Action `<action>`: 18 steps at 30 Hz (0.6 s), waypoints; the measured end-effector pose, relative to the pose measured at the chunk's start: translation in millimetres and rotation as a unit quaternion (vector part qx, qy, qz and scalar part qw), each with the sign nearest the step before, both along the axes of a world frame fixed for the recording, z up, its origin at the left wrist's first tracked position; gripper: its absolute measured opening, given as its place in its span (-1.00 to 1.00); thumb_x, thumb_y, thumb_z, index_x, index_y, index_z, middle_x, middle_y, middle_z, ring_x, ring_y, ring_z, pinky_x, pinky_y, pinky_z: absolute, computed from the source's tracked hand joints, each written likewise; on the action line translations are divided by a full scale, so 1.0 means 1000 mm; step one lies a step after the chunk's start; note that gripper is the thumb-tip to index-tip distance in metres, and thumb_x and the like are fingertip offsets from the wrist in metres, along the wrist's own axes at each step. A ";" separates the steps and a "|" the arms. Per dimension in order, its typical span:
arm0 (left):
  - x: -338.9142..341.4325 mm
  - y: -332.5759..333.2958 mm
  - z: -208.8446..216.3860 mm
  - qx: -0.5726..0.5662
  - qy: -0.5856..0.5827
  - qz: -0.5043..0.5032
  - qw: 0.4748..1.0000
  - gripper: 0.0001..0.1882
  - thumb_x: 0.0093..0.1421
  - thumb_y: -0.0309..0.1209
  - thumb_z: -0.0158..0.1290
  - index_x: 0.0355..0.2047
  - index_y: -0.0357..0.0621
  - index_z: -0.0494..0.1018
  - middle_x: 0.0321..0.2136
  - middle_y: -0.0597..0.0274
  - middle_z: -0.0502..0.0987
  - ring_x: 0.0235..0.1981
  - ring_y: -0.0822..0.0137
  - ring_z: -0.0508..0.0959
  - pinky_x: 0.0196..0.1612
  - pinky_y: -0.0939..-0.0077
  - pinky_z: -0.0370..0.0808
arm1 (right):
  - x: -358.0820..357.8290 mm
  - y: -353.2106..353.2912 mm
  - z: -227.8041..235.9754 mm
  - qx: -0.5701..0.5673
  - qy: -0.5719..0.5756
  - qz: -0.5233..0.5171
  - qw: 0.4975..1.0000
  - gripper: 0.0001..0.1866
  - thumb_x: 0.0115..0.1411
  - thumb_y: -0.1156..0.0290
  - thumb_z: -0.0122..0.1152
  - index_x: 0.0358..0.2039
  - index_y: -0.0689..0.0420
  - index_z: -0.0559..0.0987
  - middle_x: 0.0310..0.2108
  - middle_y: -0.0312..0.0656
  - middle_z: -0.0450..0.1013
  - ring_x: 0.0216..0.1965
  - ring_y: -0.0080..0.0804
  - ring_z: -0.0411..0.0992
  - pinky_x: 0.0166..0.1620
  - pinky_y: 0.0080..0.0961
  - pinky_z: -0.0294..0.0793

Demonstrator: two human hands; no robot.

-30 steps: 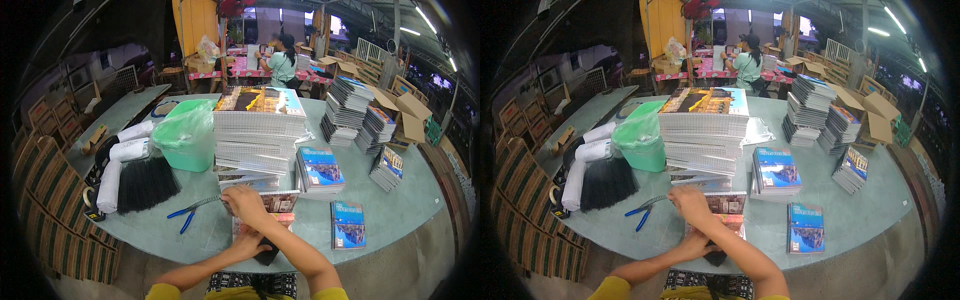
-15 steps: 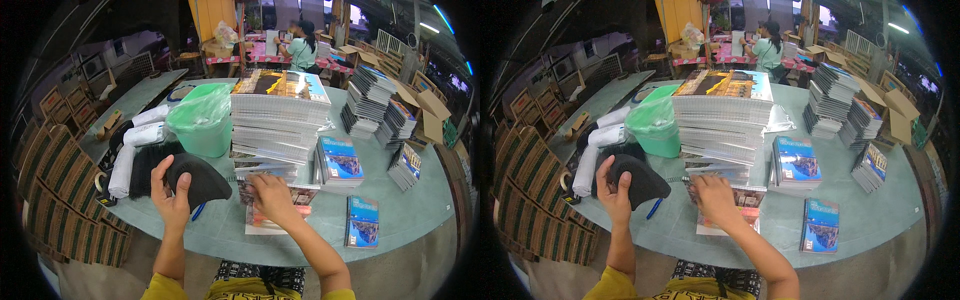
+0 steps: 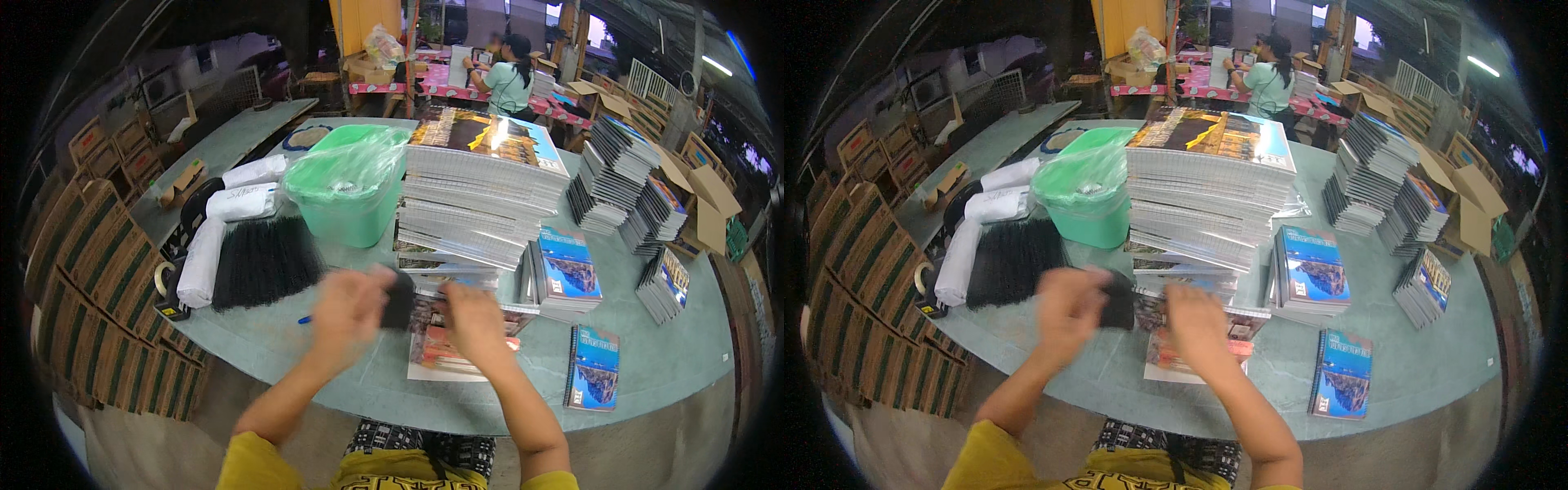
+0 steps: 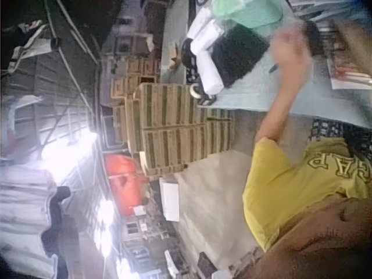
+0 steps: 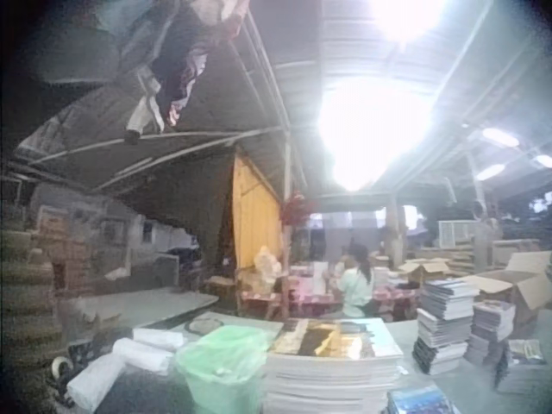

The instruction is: The person binds paper booklets by inserting a spiral coil into the punched holes of the paper stacks by hand and then using shears to cut the ends of the coil.

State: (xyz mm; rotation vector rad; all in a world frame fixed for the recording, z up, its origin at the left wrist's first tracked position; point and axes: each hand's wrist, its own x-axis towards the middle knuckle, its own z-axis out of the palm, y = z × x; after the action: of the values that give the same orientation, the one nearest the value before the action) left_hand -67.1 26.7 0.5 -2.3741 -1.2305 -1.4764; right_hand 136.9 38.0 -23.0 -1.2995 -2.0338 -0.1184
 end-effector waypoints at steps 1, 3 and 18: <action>0.000 -0.002 -0.035 -0.143 0.199 -0.007 0.969 -0.57 -0.06 -0.47 0.11 -0.11 0.09 0.47 -0.43 0.21 0.40 -0.34 0.16 0.45 -0.33 0.26 0.43 | 0.006 -0.006 0.006 -0.036 -0.011 -0.009 0.999 -0.88 0.08 0.34 0.16 -0.38 0.08 0.52 -0.49 -0.18 0.49 -0.41 -0.21 0.44 -0.32 -0.32 0.28; 0.007 -0.006 -0.059 -0.177 0.195 -0.073 0.962 -0.63 0.00 -0.42 0.08 -0.11 0.12 0.47 -0.46 0.19 0.39 -0.37 0.15 0.47 -0.38 0.25 0.44 | 0.024 -0.009 0.008 -0.057 -0.015 -0.019 0.998 -0.89 0.07 0.36 0.17 -0.38 0.08 0.54 -0.49 -0.17 0.49 -0.42 -0.21 0.44 -0.33 -0.34 0.27; 0.009 -0.016 -0.034 -0.181 0.053 -0.074 0.979 -0.70 -0.05 -0.56 0.17 -0.24 -0.12 0.49 -0.41 0.14 0.43 -0.38 0.17 0.44 -0.32 0.39 0.41 | 0.026 -0.021 0.005 -0.028 0.010 0.019 0.999 -0.92 0.01 0.43 0.17 -0.42 0.04 0.54 -0.52 -0.29 0.49 -0.48 -0.31 0.41 -0.40 -0.36 0.21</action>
State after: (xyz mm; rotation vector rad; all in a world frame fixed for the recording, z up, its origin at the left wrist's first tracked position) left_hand -58.0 11.1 -33.8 -2.7902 -1.4278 -1.2286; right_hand 163.2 16.7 -18.3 -1.2911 -2.0569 -0.0316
